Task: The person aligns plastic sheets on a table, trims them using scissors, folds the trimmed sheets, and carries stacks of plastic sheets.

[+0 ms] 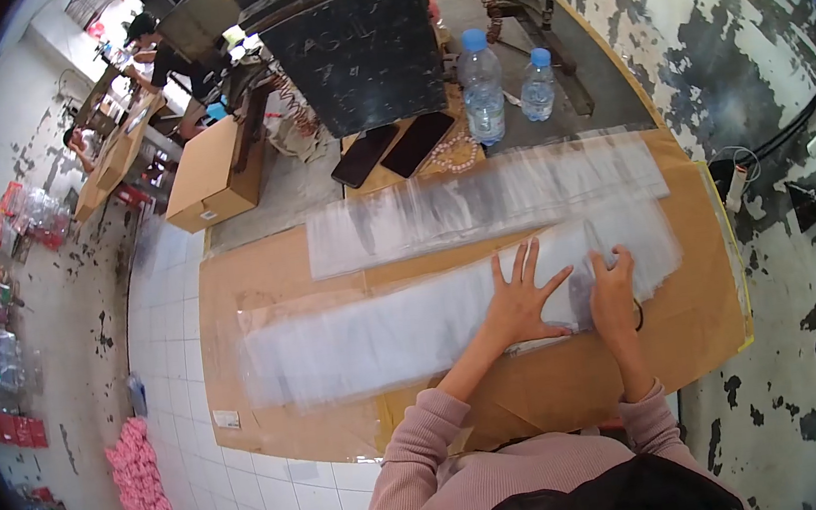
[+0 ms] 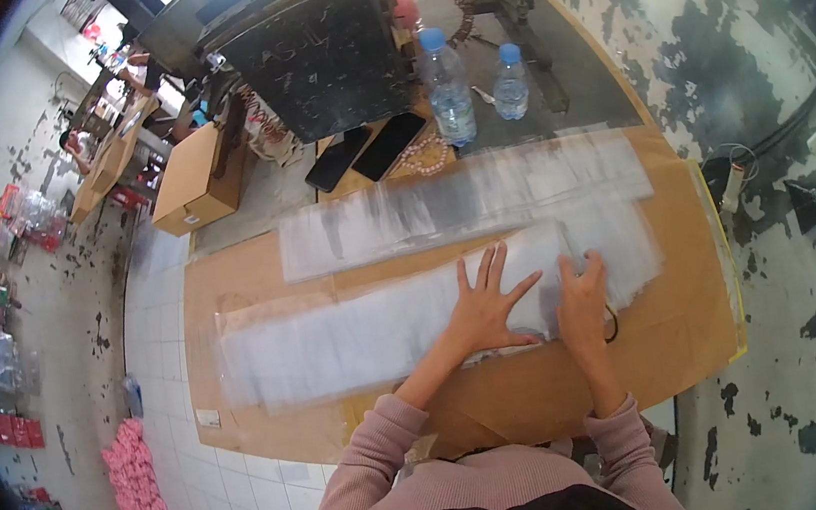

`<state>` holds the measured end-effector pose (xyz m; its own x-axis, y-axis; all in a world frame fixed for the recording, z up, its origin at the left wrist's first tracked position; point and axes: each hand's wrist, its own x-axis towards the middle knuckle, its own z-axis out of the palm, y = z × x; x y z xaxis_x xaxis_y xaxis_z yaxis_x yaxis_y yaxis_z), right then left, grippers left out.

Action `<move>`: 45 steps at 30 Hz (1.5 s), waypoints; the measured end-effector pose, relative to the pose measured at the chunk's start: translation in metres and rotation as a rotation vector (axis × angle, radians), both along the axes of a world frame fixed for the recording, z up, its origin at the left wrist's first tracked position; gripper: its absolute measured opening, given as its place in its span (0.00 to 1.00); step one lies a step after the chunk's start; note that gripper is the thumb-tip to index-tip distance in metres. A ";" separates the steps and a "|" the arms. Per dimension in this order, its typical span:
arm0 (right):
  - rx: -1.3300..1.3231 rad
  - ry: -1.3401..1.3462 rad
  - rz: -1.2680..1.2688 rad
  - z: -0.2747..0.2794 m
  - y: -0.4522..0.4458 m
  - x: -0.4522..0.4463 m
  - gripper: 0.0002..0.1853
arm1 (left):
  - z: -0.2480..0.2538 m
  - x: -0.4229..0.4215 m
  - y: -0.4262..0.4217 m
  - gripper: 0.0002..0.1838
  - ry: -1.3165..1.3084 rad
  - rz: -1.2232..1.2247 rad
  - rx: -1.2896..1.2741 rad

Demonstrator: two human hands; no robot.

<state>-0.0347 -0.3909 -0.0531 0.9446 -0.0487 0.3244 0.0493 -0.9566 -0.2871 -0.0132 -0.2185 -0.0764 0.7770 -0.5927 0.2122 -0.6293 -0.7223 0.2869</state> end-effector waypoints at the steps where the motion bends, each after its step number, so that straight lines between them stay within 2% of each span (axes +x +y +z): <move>1: 0.061 0.023 0.034 0.005 0.000 0.002 0.25 | 0.000 0.000 0.001 0.52 -0.003 -0.003 -0.009; 3: 0.183 0.071 0.094 0.014 0.001 0.003 0.26 | 0.002 0.000 0.001 0.54 -0.009 -0.016 -0.028; 6: 0.360 -0.023 0.207 0.032 0.024 0.010 0.22 | -0.002 0.001 0.001 0.57 0.029 0.013 0.034; 9: -0.114 0.040 0.118 -0.004 0.027 0.015 0.21 | -0.002 -0.001 0.002 0.58 0.068 0.022 -0.037; 12: -0.195 -0.032 0.097 -0.027 0.017 0.014 0.22 | -0.012 -0.002 0.000 0.56 0.076 0.020 -0.014; 15: -0.257 0.188 0.064 -0.023 0.020 0.014 0.25 | -0.010 -0.019 0.006 0.54 0.021 0.071 -0.060; 17: -0.297 0.201 0.087 -0.021 0.017 0.014 0.25 | 0.009 -0.039 0.018 0.50 0.031 0.140 -0.060; 20: -0.418 0.252 0.081 0.010 0.034 0.018 0.24 | 0.020 -0.075 0.054 0.48 -0.110 0.392 -0.081; 21: -0.469 0.275 0.065 0.024 0.041 0.018 0.24 | 0.034 -0.090 0.075 0.40 -0.092 0.480 -0.147; 23: -0.414 0.197 0.177 0.050 0.062 0.020 0.25 | 0.055 -0.128 0.128 0.32 -0.069 0.779 -0.262; 25: -0.381 0.126 0.289 0.061 0.091 0.024 0.26 | 0.040 -0.163 0.197 0.25 -0.414 1.191 -0.378; 26: -0.377 0.094 0.351 0.064 0.105 0.024 0.27 | 0.027 -0.181 0.237 0.23 -0.500 1.361 -0.484; 27: -0.368 0.060 0.413 0.065 0.117 0.023 0.27 | 0.042 -0.194 0.271 0.21 -0.540 1.488 -0.680; 28: -0.399 0.084 0.340 0.056 0.122 0.023 0.27 | 0.022 -0.212 0.315 0.22 -0.538 1.686 -0.770; 29: -0.430 0.108 0.266 0.039 0.119 0.024 0.27 | -0.006 -0.226 0.367 0.24 -0.554 1.715 -1.043; 30: -0.463 0.130 0.190 0.026 0.114 0.025 0.27 | -0.026 -0.233 0.411 0.27 -0.565 1.720 -1.324; 33: -0.383 0.327 0.054 0.005 0.094 0.023 0.26 | -0.023 -0.216 0.481 0.34 -0.199 1.645 -1.646; 36: -0.390 0.261 0.152 -0.010 0.076 0.032 0.26 | -0.030 -0.177 0.532 0.39 0.068 1.287 -2.510; 39: -0.382 0.185 0.233 -0.019 0.067 0.034 0.27 | -0.041 -0.141 0.572 0.37 0.013 1.404 -2.504; 41: -0.370 0.179 0.272 -0.015 0.067 0.032 0.27 | -0.033 -0.132 0.585 0.33 0.137 1.411 -2.444; 44: -0.343 0.151 0.302 -0.013 0.067 0.034 0.26 | -0.049 -0.131 0.626 0.22 0.251 1.188 -2.306; 45: -0.335 0.146 0.312 -0.014 0.066 0.033 0.26 | -0.061 -0.139 0.660 0.20 0.307 0.811 -2.279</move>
